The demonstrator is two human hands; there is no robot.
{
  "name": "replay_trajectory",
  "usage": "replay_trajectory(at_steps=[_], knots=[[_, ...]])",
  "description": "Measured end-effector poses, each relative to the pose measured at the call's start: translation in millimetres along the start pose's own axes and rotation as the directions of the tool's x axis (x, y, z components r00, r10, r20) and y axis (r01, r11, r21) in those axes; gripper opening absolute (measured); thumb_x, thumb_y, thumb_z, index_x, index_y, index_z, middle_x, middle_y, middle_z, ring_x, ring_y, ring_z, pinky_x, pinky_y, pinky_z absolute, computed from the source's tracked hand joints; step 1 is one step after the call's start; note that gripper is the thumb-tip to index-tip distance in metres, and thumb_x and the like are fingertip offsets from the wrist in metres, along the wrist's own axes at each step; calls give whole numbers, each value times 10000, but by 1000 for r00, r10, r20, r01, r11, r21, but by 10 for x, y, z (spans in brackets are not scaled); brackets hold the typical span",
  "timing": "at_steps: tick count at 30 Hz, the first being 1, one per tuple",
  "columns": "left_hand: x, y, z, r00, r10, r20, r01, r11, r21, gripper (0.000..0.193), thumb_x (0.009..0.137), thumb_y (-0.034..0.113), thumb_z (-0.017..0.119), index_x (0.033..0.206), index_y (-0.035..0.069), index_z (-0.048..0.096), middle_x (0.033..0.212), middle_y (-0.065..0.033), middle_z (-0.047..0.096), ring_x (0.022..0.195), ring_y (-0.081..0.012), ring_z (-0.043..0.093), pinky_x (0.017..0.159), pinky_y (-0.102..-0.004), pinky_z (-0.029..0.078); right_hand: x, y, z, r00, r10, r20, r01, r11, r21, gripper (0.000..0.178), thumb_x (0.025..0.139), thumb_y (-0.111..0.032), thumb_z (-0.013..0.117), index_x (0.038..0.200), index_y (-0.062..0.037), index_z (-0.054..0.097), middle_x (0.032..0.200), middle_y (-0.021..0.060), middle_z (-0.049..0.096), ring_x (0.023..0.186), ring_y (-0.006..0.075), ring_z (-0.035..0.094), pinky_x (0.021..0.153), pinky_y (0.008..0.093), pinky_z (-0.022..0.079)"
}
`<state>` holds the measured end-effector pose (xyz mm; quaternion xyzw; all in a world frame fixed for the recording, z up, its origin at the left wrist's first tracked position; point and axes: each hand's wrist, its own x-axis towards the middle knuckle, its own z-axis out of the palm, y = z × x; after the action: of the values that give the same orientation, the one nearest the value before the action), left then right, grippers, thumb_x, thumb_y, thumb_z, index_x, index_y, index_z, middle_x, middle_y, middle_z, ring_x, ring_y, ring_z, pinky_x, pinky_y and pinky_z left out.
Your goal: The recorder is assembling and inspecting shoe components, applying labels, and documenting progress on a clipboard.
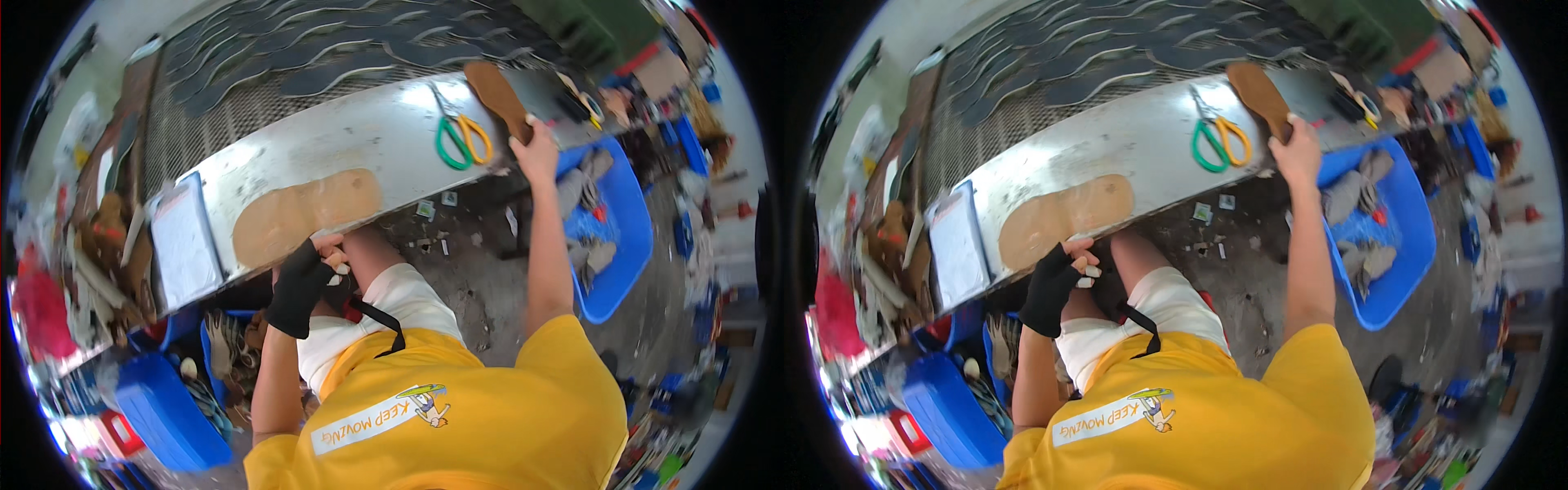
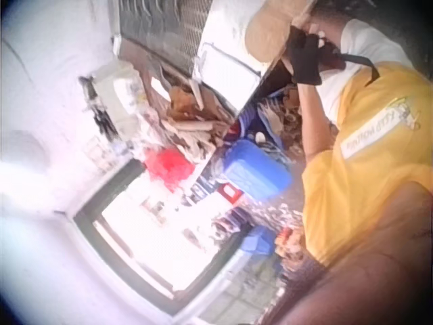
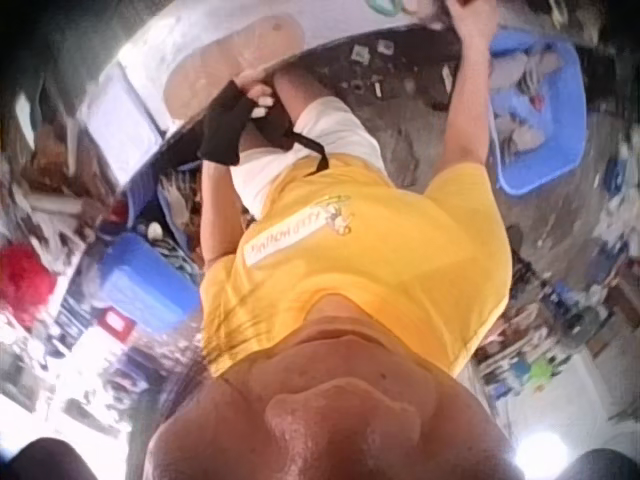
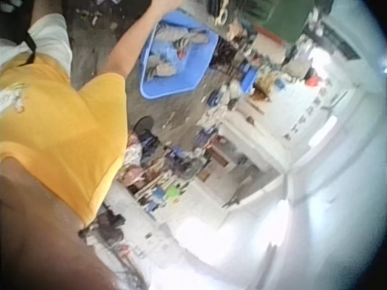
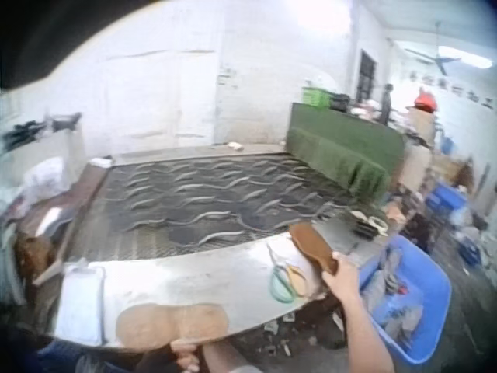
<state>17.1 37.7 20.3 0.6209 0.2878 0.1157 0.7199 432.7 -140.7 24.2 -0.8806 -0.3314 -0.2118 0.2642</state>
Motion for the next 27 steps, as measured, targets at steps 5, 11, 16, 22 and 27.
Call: replay_trajectory(at_steps=[5,11,16,22,27], knots=[[-611,124,-265,996,21,-83,-32,990,-135,325,884,84,569,1203,30,535,948,-40,604,875,-103,576,789,-259,473,90,87,-187,985,-157,65,160,986,-40,474,692,-336,753,1020,-13,638,933,181,621,901,344,583,811,434,454],[-1278,118,-837,858,136,-495,-226,966,-127,193,873,84,586,1055,22,604,837,-33,615,782,-87,580,703,-227,472,-145,-829,110,951,-294,93,251,912,324,329,845,-195,637,1112,-6,595,1130,143,605,1041,256,571,890,358,440],[-1591,139,-2066,328,370,-869,-408,886,223,95,822,69,621,910,45,644,741,-6,632,718,-83,589,630,-235,453,-533,-2328,158,819,-394,416,-21,706,708,213,880,-94,568,1067,-7,622,1054,69,637,969,144,584,809,254,453],[-1348,245,-3071,192,616,-764,100,762,639,134,811,150,628,934,99,646,849,-98,677,814,-190,659,735,-290,488,-903,-4232,534,606,-749,269,159,446,881,188,823,-108,640,975,1,659,864,66,642,794,118,597,717,251,478],[-1294,53,-3106,121,629,-768,44,769,637,153,809,151,641,951,94,641,819,-80,664,745,-147,625,693,-275,474,-937,-5630,1388,591,-803,-78,486,277,829,240,706,-128,698,919,-32,645,943,97,608,983,261,538,842,366,436]])
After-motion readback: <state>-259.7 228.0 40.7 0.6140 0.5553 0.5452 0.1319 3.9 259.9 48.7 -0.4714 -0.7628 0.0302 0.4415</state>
